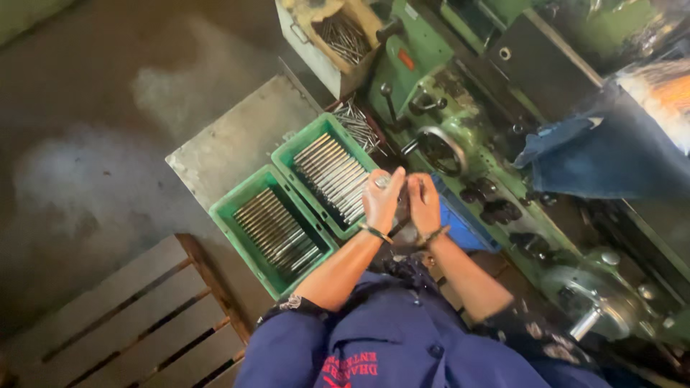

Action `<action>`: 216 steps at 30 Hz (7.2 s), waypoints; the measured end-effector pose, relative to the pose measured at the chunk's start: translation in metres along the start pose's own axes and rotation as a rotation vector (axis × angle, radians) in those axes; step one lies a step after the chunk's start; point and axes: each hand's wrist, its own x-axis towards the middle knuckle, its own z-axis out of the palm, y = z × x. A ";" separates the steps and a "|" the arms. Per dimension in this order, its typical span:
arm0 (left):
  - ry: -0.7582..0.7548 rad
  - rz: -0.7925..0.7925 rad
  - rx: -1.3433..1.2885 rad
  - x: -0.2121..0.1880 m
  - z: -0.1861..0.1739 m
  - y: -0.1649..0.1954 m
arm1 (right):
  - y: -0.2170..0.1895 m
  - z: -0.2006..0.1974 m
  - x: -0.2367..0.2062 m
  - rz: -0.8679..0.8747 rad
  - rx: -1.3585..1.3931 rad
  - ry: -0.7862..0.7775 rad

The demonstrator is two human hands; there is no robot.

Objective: The person operates a metal lathe to turn cylindrical metal rods. They load each rod into the chuck, engage the cutting tool, and after machining, remove the finished rod and place it into a green bin. The process is repeated for multiple rods.

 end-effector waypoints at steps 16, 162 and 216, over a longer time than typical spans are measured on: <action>-0.634 0.219 0.840 -0.011 -0.051 -0.091 | 0.039 -0.099 -0.041 0.349 0.457 0.610; -0.872 1.385 0.362 -0.122 0.028 0.116 | -0.088 -0.127 -0.179 0.904 1.044 -0.020; -1.166 -0.229 -0.063 -0.047 0.399 0.100 | -0.110 -0.599 0.008 -0.225 -0.511 0.960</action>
